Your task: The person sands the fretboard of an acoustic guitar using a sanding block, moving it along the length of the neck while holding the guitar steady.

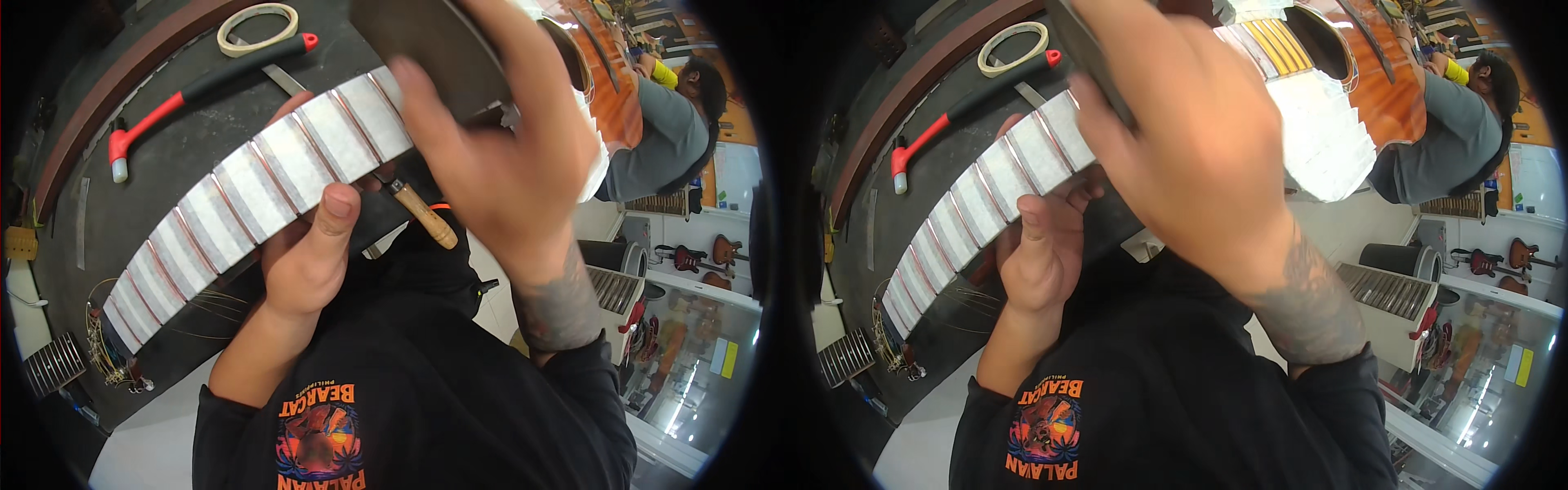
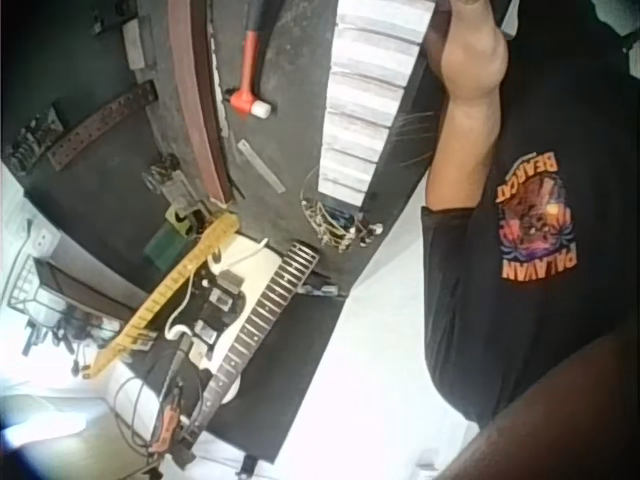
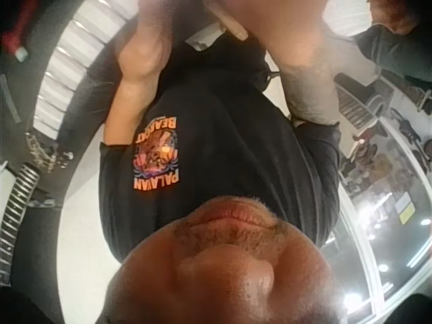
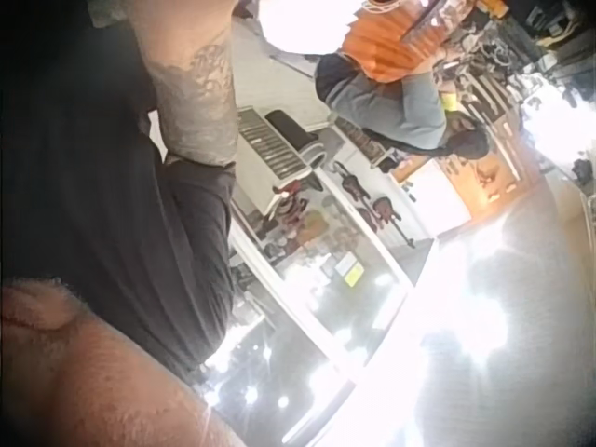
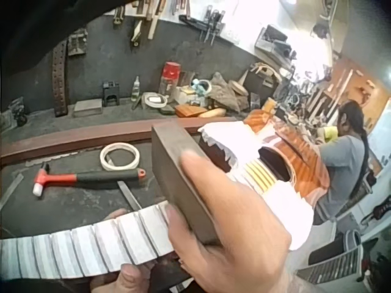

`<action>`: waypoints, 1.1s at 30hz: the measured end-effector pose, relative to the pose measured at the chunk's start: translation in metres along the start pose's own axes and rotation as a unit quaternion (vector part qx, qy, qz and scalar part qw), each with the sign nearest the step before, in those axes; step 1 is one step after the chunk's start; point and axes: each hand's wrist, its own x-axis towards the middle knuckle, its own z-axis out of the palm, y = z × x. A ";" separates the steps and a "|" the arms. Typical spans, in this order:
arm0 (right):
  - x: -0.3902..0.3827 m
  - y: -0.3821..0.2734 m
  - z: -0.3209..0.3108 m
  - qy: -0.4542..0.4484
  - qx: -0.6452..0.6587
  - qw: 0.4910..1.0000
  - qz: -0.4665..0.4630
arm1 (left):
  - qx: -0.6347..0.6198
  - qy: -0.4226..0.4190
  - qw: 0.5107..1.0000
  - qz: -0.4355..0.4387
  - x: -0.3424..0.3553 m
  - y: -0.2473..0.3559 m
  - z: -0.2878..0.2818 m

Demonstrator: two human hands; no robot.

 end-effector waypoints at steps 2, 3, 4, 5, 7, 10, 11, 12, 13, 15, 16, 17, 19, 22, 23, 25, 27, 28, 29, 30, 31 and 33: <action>-0.045 0.011 -0.004 0.088 0.047 0.993 -0.067 | 0.012 -0.003 1.000 0.005 -0.001 0.000 -0.001; -0.067 0.015 -0.007 0.127 0.070 0.985 -0.088 | 0.010 -0.001 1.000 0.010 0.000 0.001 0.000; -0.071 0.011 -0.005 0.161 0.091 0.981 -0.059 | -0.002 -0.011 1.000 -0.005 -0.002 0.000 0.001; -0.072 0.008 -0.003 0.195 0.113 0.974 -0.037 | -0.013 -0.021 0.999 -0.021 -0.004 -0.001 0.001; -0.047 0.010 0.004 0.172 0.088 0.979 -0.064 | -0.007 -0.017 1.000 -0.007 -0.002 -0.005 -0.001; -0.019 0.009 -0.005 0.130 0.030 0.987 -0.092 | -0.004 -0.022 1.000 0.018 -0.001 -0.002 0.001; -0.014 0.009 -0.009 0.130 0.023 0.988 -0.079 | -0.039 0.015 0.999 0.012 -0.001 -0.001 0.007; -0.010 0.007 -0.013 0.130 0.016 0.989 -0.067 | -0.075 0.052 0.996 0.005 0.000 0.000 0.011; -0.009 0.008 -0.015 0.125 0.011 0.991 -0.055 | -0.085 0.041 0.995 0.012 0.000 -0.003 0.010; -0.029 0.015 -0.025 0.164 0.064 0.984 -0.036 | -0.057 0.002 0.998 -0.006 -0.005 -0.003 0.003; -0.039 0.018 -0.028 0.191 0.112 0.975 -0.008 | -0.028 -0.034 0.999 -0.023 -0.008 -0.004 0.000; -0.046 0.016 -0.033 0.210 0.144 0.967 0.025 | -0.025 -0.035 0.999 -0.021 -0.011 0.001 0.004; -0.057 0.011 -0.041 0.237 0.175 0.954 0.063 | 0.017 -0.001 0.996 -0.091 -0.021 0.016 0.018; -0.067 0.008 -0.042 0.208 0.135 0.966 0.077 | 0.066 -0.015 0.990 -0.122 -0.044 0.039 0.025; -0.069 0.009 -0.041 0.203 0.135 0.967 0.081 | 0.094 -0.045 0.983 -0.152 -0.049 0.056 0.022; -0.073 0.012 -0.042 0.200 0.129 0.967 0.089 | 0.176 -0.102 0.975 -0.092 -0.059 0.080 0.006; -0.077 0.017 -0.043 0.195 0.118 0.972 0.063 | 0.351 -0.131 0.927 0.027 -0.066 0.106 -0.012; -0.076 0.015 -0.043 0.193 0.124 0.972 0.052 | 0.452 -0.121 0.879 0.093 -0.072 0.125 -0.018; -0.075 0.013 -0.041 0.180 0.114 0.977 0.026 | 0.528 -0.046 0.838 0.133 -0.077 0.137 -0.019; -0.074 0.009 -0.041 0.176 0.103 0.979 0.009 | 0.595 0.030 0.785 0.172 -0.079 0.146 -0.019; -0.073 0.005 -0.040 0.172 0.095 0.980 -0.010 | 0.610 0.058 0.764 0.202 -0.074 0.152 -0.021; -0.073 -0.005 -0.039 0.158 0.086 0.984 -0.011 | 0.722 0.039 0.656 0.218 -0.060 0.171 -0.029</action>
